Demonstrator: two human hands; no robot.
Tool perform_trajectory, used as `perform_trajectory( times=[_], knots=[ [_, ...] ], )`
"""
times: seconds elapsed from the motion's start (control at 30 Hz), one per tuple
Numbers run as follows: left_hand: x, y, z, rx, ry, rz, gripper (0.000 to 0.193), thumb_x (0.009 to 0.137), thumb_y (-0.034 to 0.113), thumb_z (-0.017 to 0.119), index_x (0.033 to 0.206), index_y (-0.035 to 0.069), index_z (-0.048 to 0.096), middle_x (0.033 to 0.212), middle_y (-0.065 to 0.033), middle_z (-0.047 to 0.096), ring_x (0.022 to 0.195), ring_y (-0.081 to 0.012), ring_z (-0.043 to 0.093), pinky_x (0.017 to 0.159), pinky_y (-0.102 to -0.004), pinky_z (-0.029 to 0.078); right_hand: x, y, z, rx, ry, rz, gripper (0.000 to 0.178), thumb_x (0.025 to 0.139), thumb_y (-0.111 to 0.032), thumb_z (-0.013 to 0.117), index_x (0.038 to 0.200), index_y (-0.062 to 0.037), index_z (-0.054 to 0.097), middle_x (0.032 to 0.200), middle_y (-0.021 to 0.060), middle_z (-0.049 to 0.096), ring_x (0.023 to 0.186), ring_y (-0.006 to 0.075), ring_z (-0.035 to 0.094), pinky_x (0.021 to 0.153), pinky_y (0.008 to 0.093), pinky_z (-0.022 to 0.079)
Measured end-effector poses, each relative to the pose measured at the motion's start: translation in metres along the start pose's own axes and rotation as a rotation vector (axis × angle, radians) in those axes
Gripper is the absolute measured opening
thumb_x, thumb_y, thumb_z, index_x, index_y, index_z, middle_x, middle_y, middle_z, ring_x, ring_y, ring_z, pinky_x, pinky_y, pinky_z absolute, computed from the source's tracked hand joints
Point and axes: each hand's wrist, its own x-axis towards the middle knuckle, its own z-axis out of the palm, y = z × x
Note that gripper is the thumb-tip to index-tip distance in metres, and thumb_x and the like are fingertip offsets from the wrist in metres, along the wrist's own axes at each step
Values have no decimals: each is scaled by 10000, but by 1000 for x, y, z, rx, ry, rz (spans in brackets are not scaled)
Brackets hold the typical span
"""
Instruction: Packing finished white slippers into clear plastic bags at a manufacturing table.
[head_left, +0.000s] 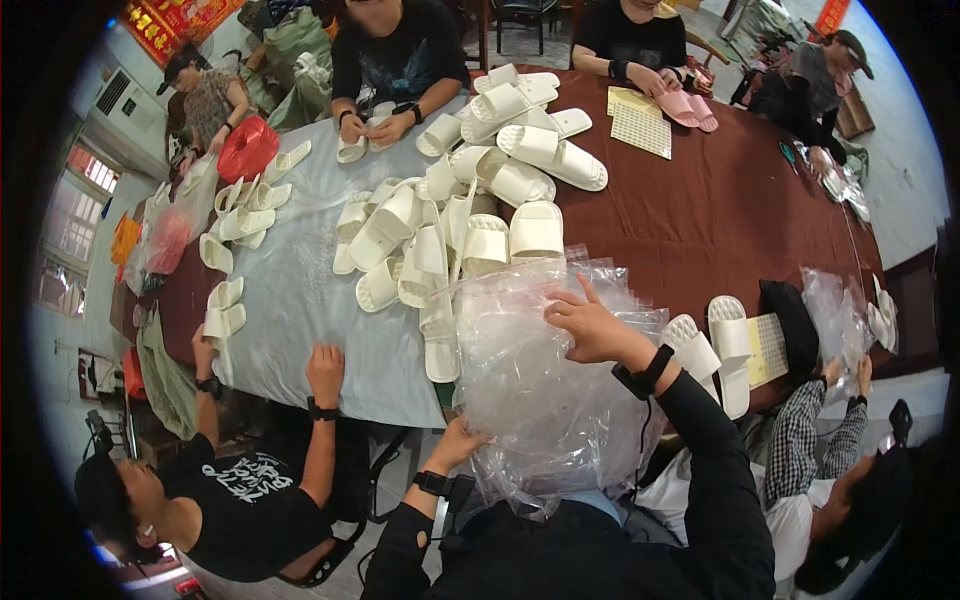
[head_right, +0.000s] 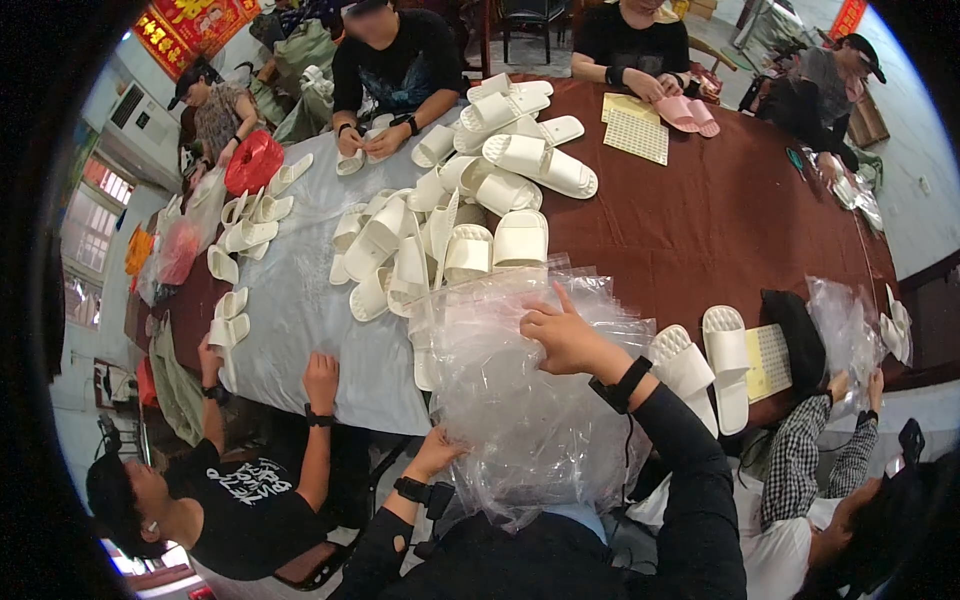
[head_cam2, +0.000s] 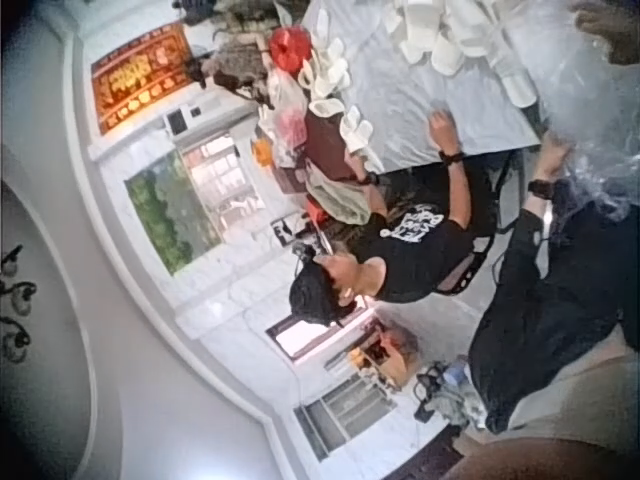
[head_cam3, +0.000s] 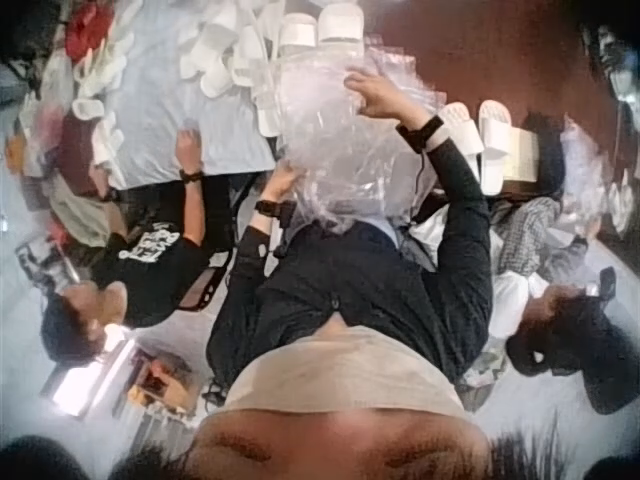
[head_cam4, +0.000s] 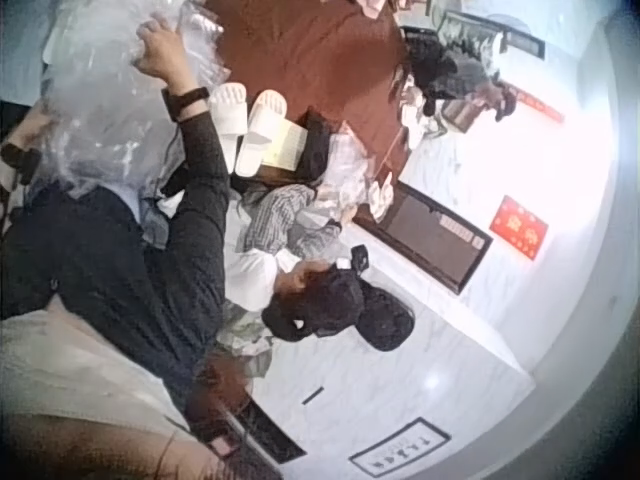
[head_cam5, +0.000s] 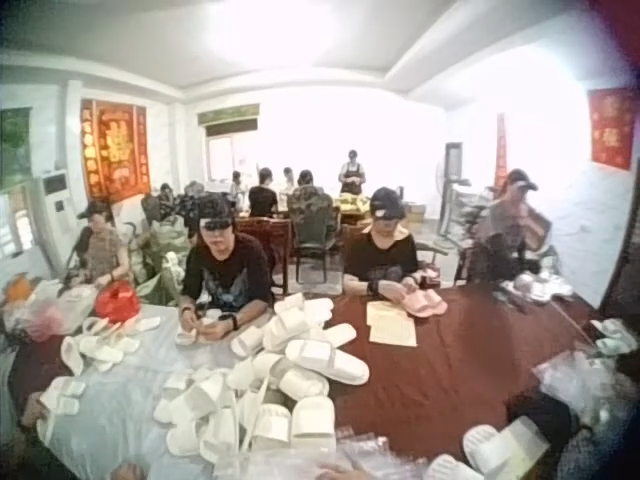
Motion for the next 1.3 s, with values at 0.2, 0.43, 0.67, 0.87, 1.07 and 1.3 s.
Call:
perform_trajectory(
  times=[0.2, 0.43, 0.67, 0.87, 1.07, 1.3],
  knots=[
    [8, -28, -29, -21, -111, 46, 419, 753, 4, 639, 1157, -5, 527, 1030, -51, 617, 913, -124, 574, 807, -278, 463, -36, -50, 21, -55, 229, -194, 430, 682, 8, 570, 1101, -64, 505, 720, 57, 509, 746, 239, 565, 997, 451, 350],
    [3, -6, -20, -21, -159, 82, 471, 768, 11, 637, 1212, -15, 484, 1103, -57, 591, 979, -138, 557, 863, -288, 448, -28, -51, 7, 166, 150, 300, 1009, 598, -25, 684, 1412, -19, 88, 863, 160, 581, 797, 351, 560, 761, 409, 450],
    [6, -13, -21, -28, -143, 144, 542, 762, -5, 651, 1260, -16, 439, 1176, -75, 559, 1058, -157, 529, 917, -292, 423, -11, -28, 25, 49, 102, 284, 554, 547, -47, 696, 1084, -76, 565, 1065, 170, 533, 1003, 352, 490, 834, 418, 414],
    [4, -12, -27, -45, -193, 93, 547, 760, -10, 652, 1264, -11, 439, 1182, -61, 556, 1061, -152, 525, 922, -297, 421, -30, -53, 14, -10, 257, 115, 302, 483, 38, 588, 761, -68, 640, 1401, 184, 296, 1300, 372, 259, 1038, 511, 226],
    [6, -9, -21, -1, -170, 168, 486, 766, 80, 686, 1208, 15, 493, 1070, -35, 603, 917, -122, 569, 788, -274, 478, -13, -26, 16, -93, 189, 41, 367, 487, 30, 626, 843, -62, 628, 1312, 104, 452, 1327, 312, 265, 1104, 530, 68],
    [2, -28, -27, 76, -145, 136, 430, 781, 29, 638, 1189, -16, 510, 1104, -49, 586, 972, -126, 541, 865, -273, 431, -22, -34, 30, 25, 223, -52, 545, 555, 56, 592, 1083, -54, 517, 1068, 137, 566, 948, 311, 553, 985, 457, 379]
  ],
)
